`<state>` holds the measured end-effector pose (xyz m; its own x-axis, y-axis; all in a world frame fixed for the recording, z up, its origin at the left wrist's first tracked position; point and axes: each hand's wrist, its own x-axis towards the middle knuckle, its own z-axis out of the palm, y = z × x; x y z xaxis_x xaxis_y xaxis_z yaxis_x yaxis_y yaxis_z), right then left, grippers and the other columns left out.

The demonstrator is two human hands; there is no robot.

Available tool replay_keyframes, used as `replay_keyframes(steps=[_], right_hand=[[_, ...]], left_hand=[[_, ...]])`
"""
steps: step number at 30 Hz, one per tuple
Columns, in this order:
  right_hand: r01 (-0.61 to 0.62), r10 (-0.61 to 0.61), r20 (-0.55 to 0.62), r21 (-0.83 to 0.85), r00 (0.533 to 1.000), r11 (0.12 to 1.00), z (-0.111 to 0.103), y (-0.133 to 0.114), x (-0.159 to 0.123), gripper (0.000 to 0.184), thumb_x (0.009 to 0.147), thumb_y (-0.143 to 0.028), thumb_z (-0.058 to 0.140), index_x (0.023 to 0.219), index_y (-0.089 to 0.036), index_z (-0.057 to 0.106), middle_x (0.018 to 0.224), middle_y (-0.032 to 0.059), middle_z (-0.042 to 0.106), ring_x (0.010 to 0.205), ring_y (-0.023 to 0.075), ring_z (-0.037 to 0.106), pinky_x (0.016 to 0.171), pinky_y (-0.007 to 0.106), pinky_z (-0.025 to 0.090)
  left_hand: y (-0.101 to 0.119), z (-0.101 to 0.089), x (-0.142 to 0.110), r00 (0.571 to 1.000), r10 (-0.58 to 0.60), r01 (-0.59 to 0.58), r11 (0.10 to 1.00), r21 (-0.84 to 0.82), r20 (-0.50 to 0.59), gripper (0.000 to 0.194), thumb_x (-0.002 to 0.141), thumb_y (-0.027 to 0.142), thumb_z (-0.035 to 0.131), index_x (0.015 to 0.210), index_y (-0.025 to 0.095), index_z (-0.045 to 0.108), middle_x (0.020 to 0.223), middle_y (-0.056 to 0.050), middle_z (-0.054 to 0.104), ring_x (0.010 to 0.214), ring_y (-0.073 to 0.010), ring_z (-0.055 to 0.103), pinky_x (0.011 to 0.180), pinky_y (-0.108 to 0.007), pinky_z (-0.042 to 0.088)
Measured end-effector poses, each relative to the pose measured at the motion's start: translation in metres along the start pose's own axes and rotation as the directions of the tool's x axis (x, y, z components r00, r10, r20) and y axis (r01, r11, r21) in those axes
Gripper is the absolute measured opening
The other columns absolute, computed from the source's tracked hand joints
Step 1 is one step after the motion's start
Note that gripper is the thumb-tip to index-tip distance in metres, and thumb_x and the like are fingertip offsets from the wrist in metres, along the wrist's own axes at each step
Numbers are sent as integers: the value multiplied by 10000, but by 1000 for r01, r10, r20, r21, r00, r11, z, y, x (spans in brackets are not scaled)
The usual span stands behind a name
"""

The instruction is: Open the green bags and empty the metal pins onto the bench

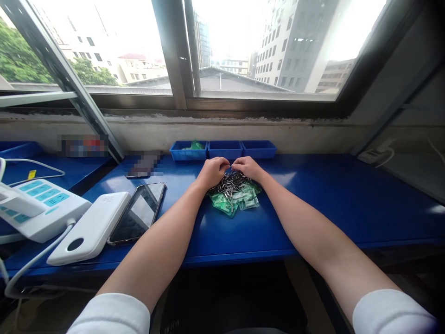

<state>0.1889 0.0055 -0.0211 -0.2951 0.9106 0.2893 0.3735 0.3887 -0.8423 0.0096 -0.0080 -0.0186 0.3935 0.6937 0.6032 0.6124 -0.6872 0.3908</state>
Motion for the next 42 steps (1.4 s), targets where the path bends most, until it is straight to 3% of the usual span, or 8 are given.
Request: replay_keyframes(steps=[8,12,18,24,28,32,36,42], right_hand=[[-4,3,-20,-41,1000,999,-5,-6,-4,219,701,-331,580,674,-128,658,607,13,617,558,108,495,552,235,380],[-19,24,-78,53,997,998,-4,-5,-3,209,708,-337,571,657,-140,620,656,32,638,585,117,525,571,243,408],[40,-14,-97,262,995,964,-6,-9,-5,244,610,-312,673,794,-153,659,662,17,655,600,121,551,578,243,428],[8,17,-109,230,994,973,-8,-9,-6,236,610,-339,666,741,-147,707,688,41,679,593,128,545,527,240,404],[6,21,-259,104,966,995,-10,-4,-3,254,641,-328,633,815,-161,713,788,46,699,697,163,597,647,272,465],[-82,-36,-453,-239,891,967,-18,4,-2,337,680,-266,567,984,-183,689,962,47,691,867,211,588,827,337,457],[-230,-80,-508,-518,858,824,-27,12,-4,527,688,-237,547,1207,-153,571,1133,95,627,1099,302,443,941,449,367],[-384,46,-511,-579,858,719,-33,26,0,709,683,-297,570,1352,-166,379,1416,102,375,1150,350,326,924,517,329]], left_hand=[[3,-1,0,998,-63,63,998,-25,-5,224,836,288,492,975,185,634,863,-35,679,771,-159,612,710,-258,468],[1,-1,0,998,-44,44,999,-10,-40,202,833,271,499,950,179,636,911,-48,683,818,-170,618,748,-263,468],[-1,-2,0,996,-85,87,995,45,-30,219,855,275,462,922,194,655,905,-49,695,817,-187,627,740,-275,468],[2,-2,-1,994,-110,110,991,79,-9,246,862,303,447,952,201,651,901,-47,690,838,-189,620,759,-277,463],[2,-3,0,989,-148,150,983,108,-26,305,838,354,488,1066,188,604,978,-66,667,906,-208,600,798,-308,458],[1,-2,-1,980,-200,195,966,169,10,317,827,353,499,1077,181,593,1031,-79,643,970,-226,576,859,-342,435],[0,-2,0,978,-205,191,957,217,45,276,822,346,492,1004,190,629,1054,-88,623,1026,-252,544,909,-377,406],[-4,2,-1,965,-245,214,943,256,93,236,807,329,492,917,211,664,1051,-91,613,1011,-280,541,889,-423,408]])
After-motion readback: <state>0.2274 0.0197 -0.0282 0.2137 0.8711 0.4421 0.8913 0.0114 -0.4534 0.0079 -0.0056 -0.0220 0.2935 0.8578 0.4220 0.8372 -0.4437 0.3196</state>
